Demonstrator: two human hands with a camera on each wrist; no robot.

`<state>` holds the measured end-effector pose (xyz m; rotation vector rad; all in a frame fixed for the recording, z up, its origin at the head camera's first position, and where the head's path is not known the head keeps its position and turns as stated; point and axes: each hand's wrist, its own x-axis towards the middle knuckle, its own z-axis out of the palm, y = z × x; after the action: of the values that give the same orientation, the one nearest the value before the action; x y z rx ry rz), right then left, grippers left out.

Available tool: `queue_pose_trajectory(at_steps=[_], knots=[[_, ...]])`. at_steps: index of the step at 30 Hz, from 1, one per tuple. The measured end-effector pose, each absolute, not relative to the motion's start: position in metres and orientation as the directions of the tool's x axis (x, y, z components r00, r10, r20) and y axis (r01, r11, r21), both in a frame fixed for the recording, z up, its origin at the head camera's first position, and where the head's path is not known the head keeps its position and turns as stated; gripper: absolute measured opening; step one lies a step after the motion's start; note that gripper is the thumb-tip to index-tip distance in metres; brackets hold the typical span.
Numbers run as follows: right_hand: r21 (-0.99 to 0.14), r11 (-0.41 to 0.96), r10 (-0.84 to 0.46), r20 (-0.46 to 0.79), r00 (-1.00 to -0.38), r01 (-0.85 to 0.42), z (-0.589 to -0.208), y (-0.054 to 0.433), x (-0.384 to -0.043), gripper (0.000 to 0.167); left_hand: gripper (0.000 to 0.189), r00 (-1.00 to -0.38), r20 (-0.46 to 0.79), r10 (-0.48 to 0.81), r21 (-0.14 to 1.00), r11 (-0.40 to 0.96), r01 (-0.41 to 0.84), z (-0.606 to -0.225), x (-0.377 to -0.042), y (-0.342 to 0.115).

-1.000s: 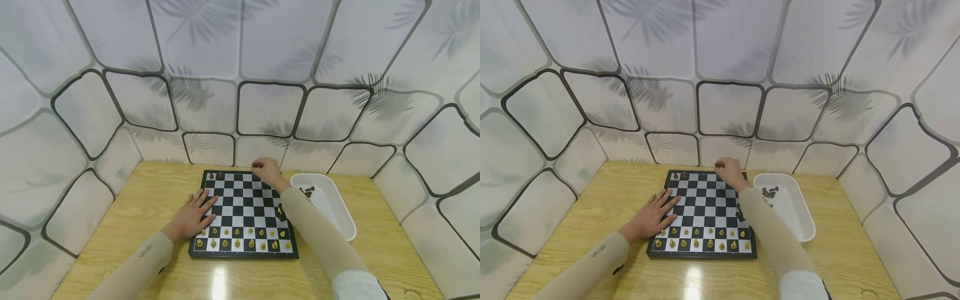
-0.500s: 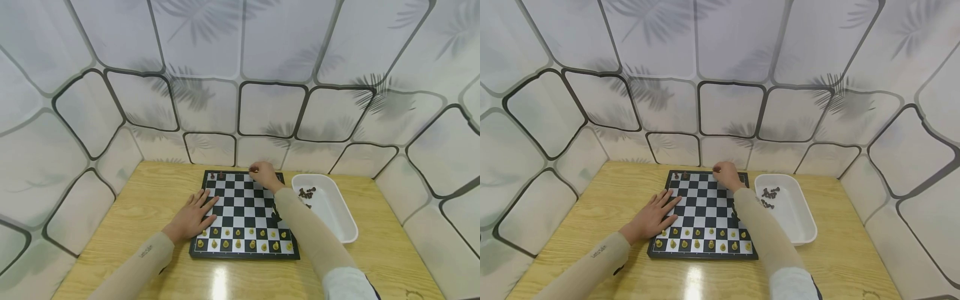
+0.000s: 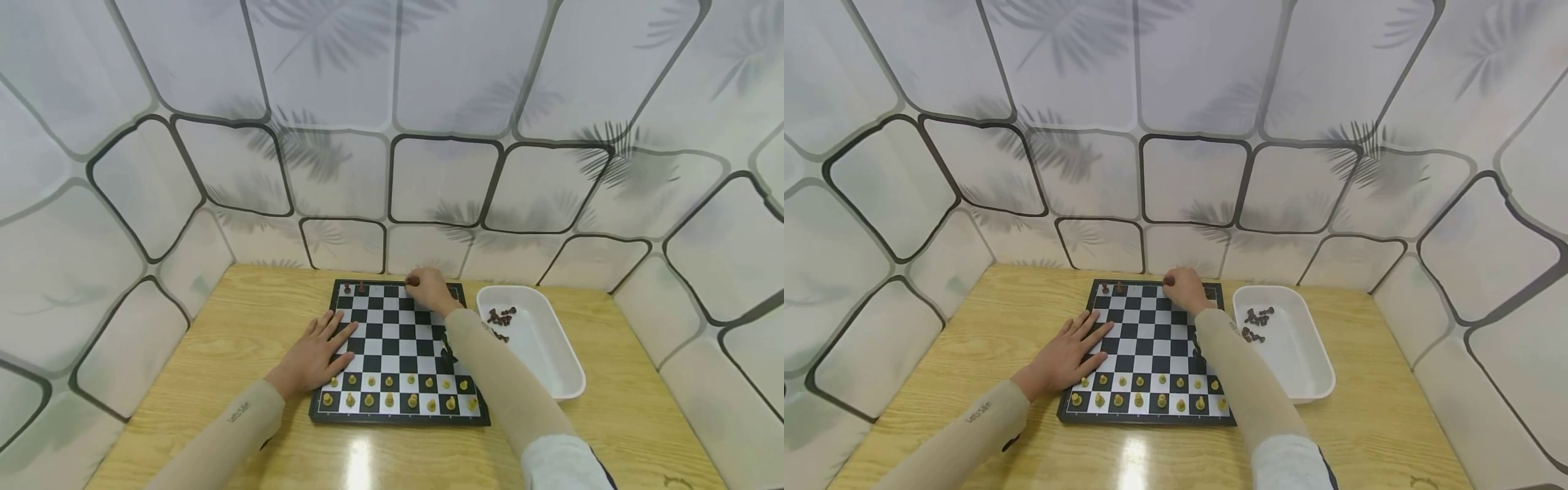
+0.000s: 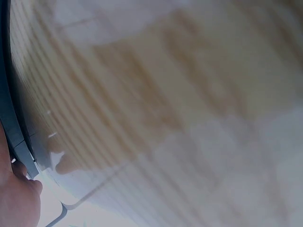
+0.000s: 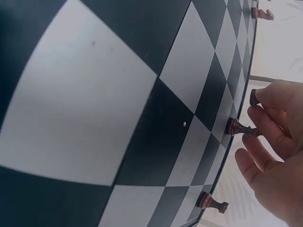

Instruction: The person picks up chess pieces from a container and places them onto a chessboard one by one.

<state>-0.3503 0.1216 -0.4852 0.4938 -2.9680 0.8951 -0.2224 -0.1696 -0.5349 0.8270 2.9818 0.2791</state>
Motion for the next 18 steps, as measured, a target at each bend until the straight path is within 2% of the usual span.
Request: queue_pose_trajectory(at_steps=[18], knots=[[-0.539,0.788,-0.310,0.067,-0.948,-0.296,-0.4929,0.1216,-0.3546,0.021,0.070,-0.860,0.022,0.511,0.173,0.845,0.506,-0.5364,-0.2230,-0.1704]])
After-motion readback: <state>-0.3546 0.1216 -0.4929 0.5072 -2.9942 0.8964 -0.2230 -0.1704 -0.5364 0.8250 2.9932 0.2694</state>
